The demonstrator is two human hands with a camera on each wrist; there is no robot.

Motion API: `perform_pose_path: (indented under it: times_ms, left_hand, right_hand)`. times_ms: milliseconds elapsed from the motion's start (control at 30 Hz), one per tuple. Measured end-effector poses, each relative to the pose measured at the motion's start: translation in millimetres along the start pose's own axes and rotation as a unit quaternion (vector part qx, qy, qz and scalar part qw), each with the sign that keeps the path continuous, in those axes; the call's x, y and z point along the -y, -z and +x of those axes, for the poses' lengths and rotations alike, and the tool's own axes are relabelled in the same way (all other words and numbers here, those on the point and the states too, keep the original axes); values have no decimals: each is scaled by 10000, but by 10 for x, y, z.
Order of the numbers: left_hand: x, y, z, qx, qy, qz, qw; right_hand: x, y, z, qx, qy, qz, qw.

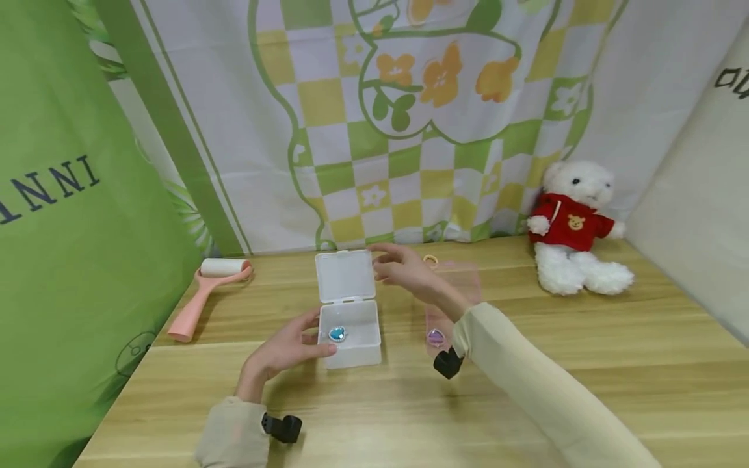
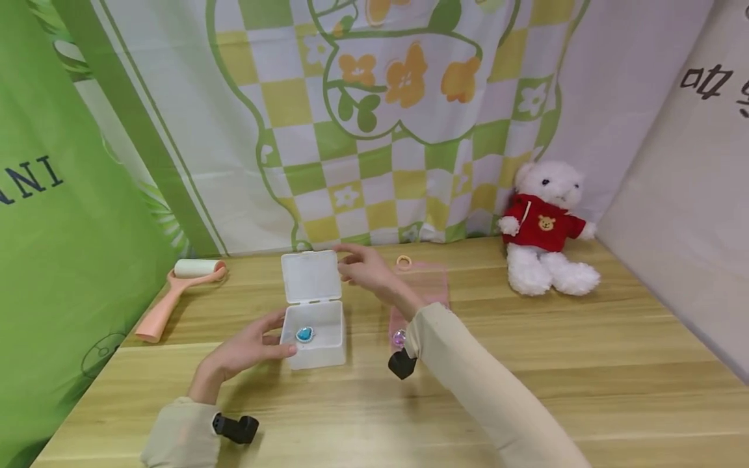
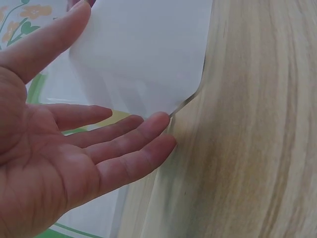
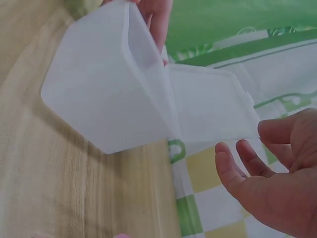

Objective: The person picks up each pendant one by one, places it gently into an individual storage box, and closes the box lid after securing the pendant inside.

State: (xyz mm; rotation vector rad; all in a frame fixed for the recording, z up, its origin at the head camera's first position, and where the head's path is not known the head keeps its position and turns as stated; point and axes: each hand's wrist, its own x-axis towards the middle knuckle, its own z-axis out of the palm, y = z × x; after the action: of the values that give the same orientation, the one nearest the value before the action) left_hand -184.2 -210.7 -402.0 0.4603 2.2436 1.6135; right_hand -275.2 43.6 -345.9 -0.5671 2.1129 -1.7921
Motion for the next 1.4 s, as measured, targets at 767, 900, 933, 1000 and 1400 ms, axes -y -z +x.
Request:
perform_pose_path:
  times_ms: [767, 900, 933, 1000, 1400]
  left_hand:
    - [-34, 260, -213, -191, 381, -1031, 9938]
    - [6, 236, -165, -34, 125, -1106, 9938]
    - [16, 229, -156, -29, 77, -1088, 9940]
    - [35, 215, -140, -27, 29, -1016, 9948]
    - [77, 164, -102, -121, 200, -903, 9956]
  right_hand:
    - [-392, -684, -725, -1409, 612, 398, 9873]
    - [-462, -687, -751, -1377, 463, 573, 9877]
    - [-474, -684, -753, -1351, 425, 608, 9881]
    - [-500, -674, -755, -1325, 319, 618, 9887]
    - [-601, -631, -792, -1098, 156, 742, 9911]
